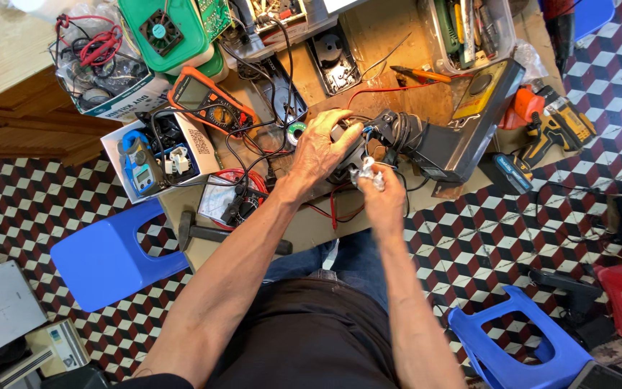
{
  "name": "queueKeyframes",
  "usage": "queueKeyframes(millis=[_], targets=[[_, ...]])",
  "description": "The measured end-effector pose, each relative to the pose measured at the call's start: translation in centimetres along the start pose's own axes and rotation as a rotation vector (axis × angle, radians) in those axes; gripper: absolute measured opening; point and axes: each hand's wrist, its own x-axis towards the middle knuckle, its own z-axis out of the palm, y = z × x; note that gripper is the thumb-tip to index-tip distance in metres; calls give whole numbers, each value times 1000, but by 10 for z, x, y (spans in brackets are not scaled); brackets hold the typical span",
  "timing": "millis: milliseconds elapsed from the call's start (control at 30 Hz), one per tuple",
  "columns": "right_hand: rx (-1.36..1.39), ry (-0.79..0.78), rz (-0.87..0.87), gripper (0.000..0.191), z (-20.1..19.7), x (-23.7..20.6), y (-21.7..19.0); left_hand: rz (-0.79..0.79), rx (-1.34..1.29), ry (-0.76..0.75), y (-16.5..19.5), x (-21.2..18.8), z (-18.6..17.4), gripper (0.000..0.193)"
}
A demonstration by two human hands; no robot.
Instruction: The person disassembles a small motor or pump, removes the rotor, and wipes it with a cloth. They use a power drill to remove screws, separate the housing, and clean the internal components on a cluttered workbench.
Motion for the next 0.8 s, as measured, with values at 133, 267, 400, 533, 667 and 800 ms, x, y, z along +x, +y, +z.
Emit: queueKeyframes(millis=[133,267,400,533,667,800], targets=[[307,-280,161,14,-29,22,-8,-71,-58,-27,-4,5,3,55],[315,-326,378,16,-48,35,-19,-196,-98,-60,-11,3,4,69],[441,-365,527,21,-54,49,-19,-287,-163,-48,-14,-5,7,84],[520,-385,606,29,-53,53,-19,-286,-230,0,-15,-7,14,84],[586,-364,717,40,-52,48,-26,-300,-246,-8,-18,-6,17,85],[707,-477,773,46,-52,51,-26,-281,-271,-5,-20,-6,20,82]])
